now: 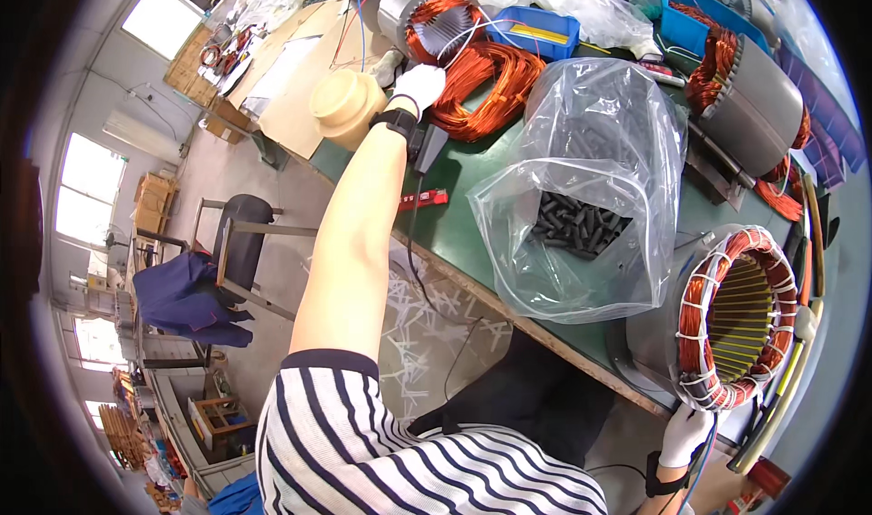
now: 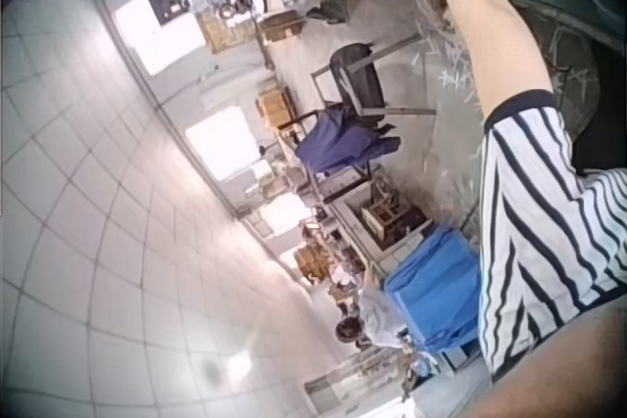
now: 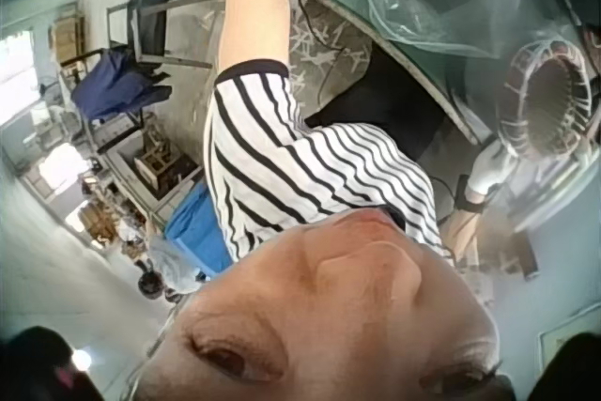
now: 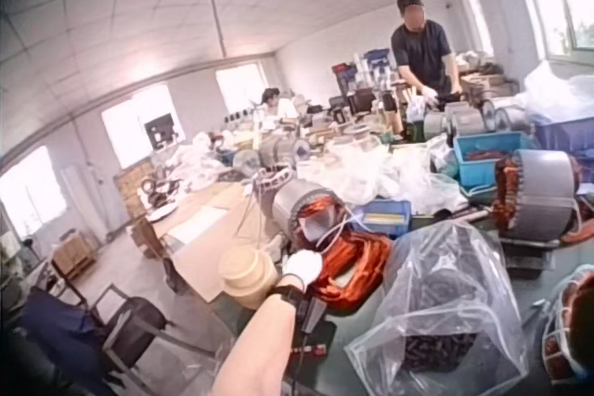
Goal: Assembling a motor stator by inserting and securing wires.
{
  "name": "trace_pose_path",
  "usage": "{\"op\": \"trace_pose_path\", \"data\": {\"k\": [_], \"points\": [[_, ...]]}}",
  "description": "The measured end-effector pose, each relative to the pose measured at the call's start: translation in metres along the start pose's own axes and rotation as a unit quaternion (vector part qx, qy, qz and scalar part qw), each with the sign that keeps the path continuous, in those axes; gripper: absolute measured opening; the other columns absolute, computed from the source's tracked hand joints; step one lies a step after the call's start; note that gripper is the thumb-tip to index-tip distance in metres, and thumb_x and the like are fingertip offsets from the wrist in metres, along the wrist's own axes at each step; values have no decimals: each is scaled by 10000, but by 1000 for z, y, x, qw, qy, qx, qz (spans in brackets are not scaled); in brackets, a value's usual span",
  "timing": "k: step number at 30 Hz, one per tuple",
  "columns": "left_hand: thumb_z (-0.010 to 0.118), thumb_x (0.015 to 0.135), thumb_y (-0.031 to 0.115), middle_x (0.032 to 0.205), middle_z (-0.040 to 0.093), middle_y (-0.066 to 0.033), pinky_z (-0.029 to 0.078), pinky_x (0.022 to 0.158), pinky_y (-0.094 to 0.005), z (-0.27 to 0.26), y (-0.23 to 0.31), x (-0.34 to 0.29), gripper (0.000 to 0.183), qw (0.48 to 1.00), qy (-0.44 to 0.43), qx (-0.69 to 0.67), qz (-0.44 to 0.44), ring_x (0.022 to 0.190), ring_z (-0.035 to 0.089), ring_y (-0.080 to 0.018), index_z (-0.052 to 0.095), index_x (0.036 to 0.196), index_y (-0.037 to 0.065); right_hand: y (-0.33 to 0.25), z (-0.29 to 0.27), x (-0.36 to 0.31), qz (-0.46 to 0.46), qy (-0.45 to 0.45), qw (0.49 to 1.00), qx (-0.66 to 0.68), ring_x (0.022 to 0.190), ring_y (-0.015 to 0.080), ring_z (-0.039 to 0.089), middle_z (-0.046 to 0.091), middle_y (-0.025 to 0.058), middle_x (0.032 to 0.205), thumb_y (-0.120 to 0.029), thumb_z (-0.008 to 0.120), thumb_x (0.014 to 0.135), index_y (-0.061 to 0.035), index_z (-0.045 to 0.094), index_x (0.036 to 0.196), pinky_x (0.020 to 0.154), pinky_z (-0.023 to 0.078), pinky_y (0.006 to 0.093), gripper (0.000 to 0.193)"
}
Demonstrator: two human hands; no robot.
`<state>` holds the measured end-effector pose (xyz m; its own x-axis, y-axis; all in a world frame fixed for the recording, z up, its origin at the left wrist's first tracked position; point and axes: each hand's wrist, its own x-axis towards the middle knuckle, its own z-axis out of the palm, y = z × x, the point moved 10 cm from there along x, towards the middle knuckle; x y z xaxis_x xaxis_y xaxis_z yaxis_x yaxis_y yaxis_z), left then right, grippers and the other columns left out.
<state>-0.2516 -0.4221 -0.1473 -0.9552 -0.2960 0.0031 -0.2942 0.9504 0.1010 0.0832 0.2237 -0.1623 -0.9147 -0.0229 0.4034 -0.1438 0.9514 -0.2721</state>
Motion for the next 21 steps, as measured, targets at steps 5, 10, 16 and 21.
{"op": "trace_pose_path", "data": {"k": [5, 10, 16, 21], "points": [[242, 943, 357, 1180, 579, -228, 407, 965, -465, 19, 11, -2, 520, 999, -47, 3, 22, 1103, 550, -383, 592, 1119, 16, -8, -10, 3, -22, 9, 998, -66, 945, 398, 538, 575, 223, 1035, -45, 522, 872, 26, 584, 1089, 826, 421, 442, 236], [295, 911, 370, 1211, 580, -200, 409, 986, -437, -12, 24, -37, 528, 996, -81, 30, -11, 1138, 553, -346, 633, 1125, 25, 3, -4, -1, 26, -5, 998, -56, 995, 394, 537, 569, 223, 1070, -74, 528, 894, 12, 573, 1122, 857, 414, 440, 248], [537, 849, 231, 1125, 647, -155, 512, 864, -414, -26, -23, -6, 287, 983, 68, 22, -168, 1055, 626, -291, 694, 1025, 68, -9, -11, 2, -16, 26, 998, -58, 1071, 447, 489, 551, 250, 1125, -63, 541, 861, 0, 590, 1119, 931, 363, 508, 269], [547, 866, 254, 1197, 618, -139, 485, 904, -432, -31, -27, -5, 317, 979, 9, 69, -189, 1119, 592, -299, 666, 1104, 82, 45, 7, -20, 147, 62, 968, 194, 1077, 434, 506, 554, 244, 1119, -43, 587, 785, 27, 606, 1062, 970, 360, 491, 287]]}}
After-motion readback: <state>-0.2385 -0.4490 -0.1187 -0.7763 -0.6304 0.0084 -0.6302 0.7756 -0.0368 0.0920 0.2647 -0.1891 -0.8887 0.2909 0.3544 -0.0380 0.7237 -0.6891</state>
